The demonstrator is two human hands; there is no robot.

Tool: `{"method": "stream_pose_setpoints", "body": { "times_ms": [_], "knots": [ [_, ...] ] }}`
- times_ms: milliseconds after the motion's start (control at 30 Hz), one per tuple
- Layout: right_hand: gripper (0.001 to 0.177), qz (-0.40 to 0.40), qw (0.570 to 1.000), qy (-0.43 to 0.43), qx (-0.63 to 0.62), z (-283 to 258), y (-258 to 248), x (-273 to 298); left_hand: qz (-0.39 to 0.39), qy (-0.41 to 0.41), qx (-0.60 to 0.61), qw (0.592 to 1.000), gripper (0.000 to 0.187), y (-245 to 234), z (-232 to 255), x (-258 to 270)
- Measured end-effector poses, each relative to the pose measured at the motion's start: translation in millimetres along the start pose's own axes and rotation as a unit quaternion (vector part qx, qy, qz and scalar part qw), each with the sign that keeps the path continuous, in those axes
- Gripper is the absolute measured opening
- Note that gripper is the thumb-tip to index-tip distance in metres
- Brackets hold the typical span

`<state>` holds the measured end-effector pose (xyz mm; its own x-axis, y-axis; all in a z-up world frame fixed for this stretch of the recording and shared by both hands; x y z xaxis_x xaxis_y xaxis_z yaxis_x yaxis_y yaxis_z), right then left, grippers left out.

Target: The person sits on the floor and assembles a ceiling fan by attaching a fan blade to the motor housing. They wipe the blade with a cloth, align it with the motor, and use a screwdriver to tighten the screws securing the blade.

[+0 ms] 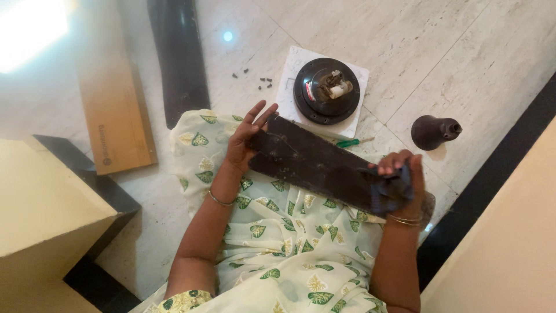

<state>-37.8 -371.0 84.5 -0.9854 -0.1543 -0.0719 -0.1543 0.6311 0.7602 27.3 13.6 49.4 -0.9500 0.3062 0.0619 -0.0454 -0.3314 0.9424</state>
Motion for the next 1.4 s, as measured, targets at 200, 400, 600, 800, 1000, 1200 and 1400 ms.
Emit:
{"method": "stream_pose_setpoints", "body": {
  "times_ms": [200, 400, 600, 800, 1000, 1200, 1400],
  "knots": [
    [0.074, -0.093, 0.685, -0.119, 0.712, 101, 135, -58, -0.068, 0.046, -0.079, 0.994, 0.066, -3, -5, 0],
    [0.070, -0.196, 0.509, -0.088, 0.833, 163, 162, -54, -0.007, -0.059, -0.057, 0.997, 0.066, -12, -15, -4],
    [0.066, -0.140, 0.497, -0.097, 0.851, 181, 145, -68, -0.041, -0.036, -0.093, 0.994, 0.073, -11, -16, -14],
    [0.063, -0.123, 0.491, -0.094, 0.857, 181, 133, -100, 0.015, -0.024, -0.141, 0.990, 0.074, -21, -19, -17],
    [0.064, -0.084, 0.490, -0.085, 0.863, 174, 121, -99, -0.019, -0.036, -0.151, 0.988, 0.075, -13, -20, -12],
    [0.064, -0.053, 0.490, -0.079, 0.867, 151, 100, -81, -0.026, -0.040, -0.104, 0.993, 0.079, -3, -19, -12],
    [0.065, -0.024, 0.483, -0.070, 0.873, 127, 76, -62, -0.010, -0.033, -0.149, 0.988, 0.081, 2, -15, -9]
  ]
}}
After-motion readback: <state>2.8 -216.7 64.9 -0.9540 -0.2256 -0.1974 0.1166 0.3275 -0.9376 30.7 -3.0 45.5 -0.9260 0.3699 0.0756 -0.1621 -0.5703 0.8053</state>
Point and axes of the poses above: each hand's wrist, its own x-axis away from the middle knuckle, its own y-axis out of the palm, z = x × y, the point moved 3 cm from there along -x, towards the middle knuckle, and after that the axes turned 1 degree about -y, right-handed, at the moved point
